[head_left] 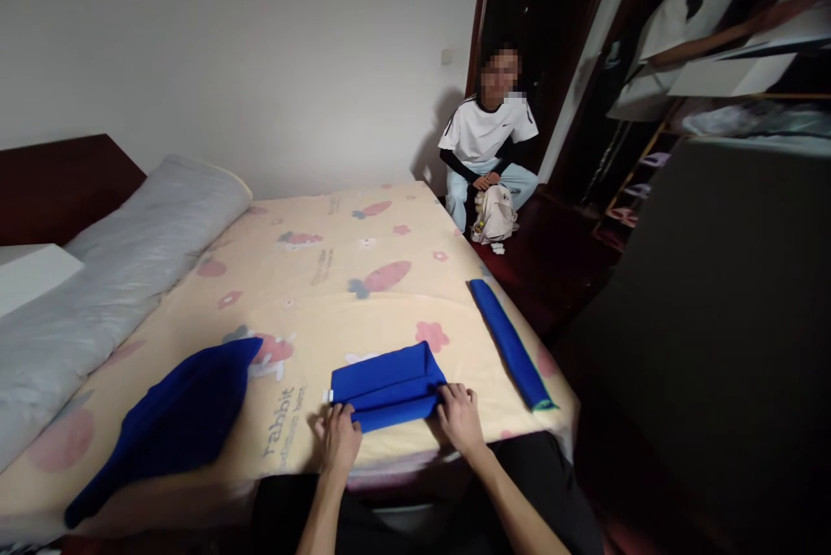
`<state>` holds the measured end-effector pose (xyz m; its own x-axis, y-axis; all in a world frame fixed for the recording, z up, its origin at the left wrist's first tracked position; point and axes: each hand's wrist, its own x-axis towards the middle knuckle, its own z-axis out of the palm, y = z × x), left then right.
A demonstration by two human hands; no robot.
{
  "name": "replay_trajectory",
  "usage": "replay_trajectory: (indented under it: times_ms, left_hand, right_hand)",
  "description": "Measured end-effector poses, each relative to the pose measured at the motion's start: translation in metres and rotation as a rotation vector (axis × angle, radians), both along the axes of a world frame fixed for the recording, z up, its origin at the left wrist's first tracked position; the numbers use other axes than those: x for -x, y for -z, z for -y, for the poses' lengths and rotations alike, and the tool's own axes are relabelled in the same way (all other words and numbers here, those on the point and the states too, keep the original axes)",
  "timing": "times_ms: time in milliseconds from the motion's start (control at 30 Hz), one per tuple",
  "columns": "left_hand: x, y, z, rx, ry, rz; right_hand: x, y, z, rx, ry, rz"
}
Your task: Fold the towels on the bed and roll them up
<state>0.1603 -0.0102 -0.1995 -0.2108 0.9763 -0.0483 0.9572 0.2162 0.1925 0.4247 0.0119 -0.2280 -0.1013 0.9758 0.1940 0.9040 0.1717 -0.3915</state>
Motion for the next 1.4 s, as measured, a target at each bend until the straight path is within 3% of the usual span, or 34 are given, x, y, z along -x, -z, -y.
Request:
replay_trajectory:
  times_ms: [67, 233, 300, 367, 467, 600, 667, 733, 867, 933, 1000, 1100, 1233, 1333, 1400]
  left_hand:
    - [-0.011, 0.000, 0.003, -0.052, 0.022, -0.008]
    - [-0.053, 0.015, 0.001, -0.215, 0.275, 0.108]
    - [-0.059, 0.024, -0.002, -0.234, 0.307, 0.132]
    - [-0.052, 0.033, -0.004, -0.252, 0.324, 0.123]
    - [-0.020, 0.043, 0.003, -0.313, 0.303, 0.078]
    - [0.015, 0.046, 0.019, -0.368, 0.141, 0.000]
    - [0.013, 0.044, 0.023, -0.383, 0.051, -0.032]
    - [-0.003, 0.041, 0.022, -0.387, 0.051, -0.027]
    - [-0.044, 0.038, 0.007, -0.327, 0.303, 0.067]
    - [-0.051, 0.038, 0.000, -0.310, 0.325, 0.089]
    - [-0.040, 0.040, -0.002, -0.307, 0.293, 0.081]
    - [-0.002, 0.043, 0.005, -0.316, 0.247, 0.052]
    - [0.034, 0.045, 0.020, -0.363, 0.049, 0.007]
    - [0.019, 0.041, 0.021, -0.409, -0.038, -0.013]
    - [-0.007, 0.038, 0.015, -0.411, 0.048, 0.029]
  right_hand:
    - [0.006, -0.001, -0.001, -0.035, -0.022, -0.031]
    - [0.046, -0.002, 0.000, -0.070, -0.381, -0.144]
    - [0.057, 0.000, -0.001, -0.048, -0.434, -0.129]
    - [0.057, 0.003, -0.004, -0.042, -0.419, -0.097]
    - [0.035, 0.009, -0.010, -0.063, -0.305, -0.053]
    - [0.002, 0.014, -0.014, -0.074, -0.128, 0.007]
    - [0.000, 0.013, -0.013, -0.072, -0.083, 0.020]
    - [0.010, 0.009, -0.010, -0.076, -0.115, 0.005]
    - [0.050, 0.000, -0.006, -0.022, -0.385, -0.066]
    - [0.061, -0.002, -0.009, 0.025, -0.426, -0.073]
    - [0.057, -0.002, -0.014, 0.046, -0.354, -0.059]
    - [0.028, 0.003, -0.022, 0.036, -0.206, -0.035]
    - [-0.010, 0.011, -0.024, -0.030, -0.027, 0.031]
    - [-0.003, 0.010, -0.019, -0.067, -0.027, 0.032]
    - [0.017, 0.005, -0.015, -0.063, -0.114, -0.003]
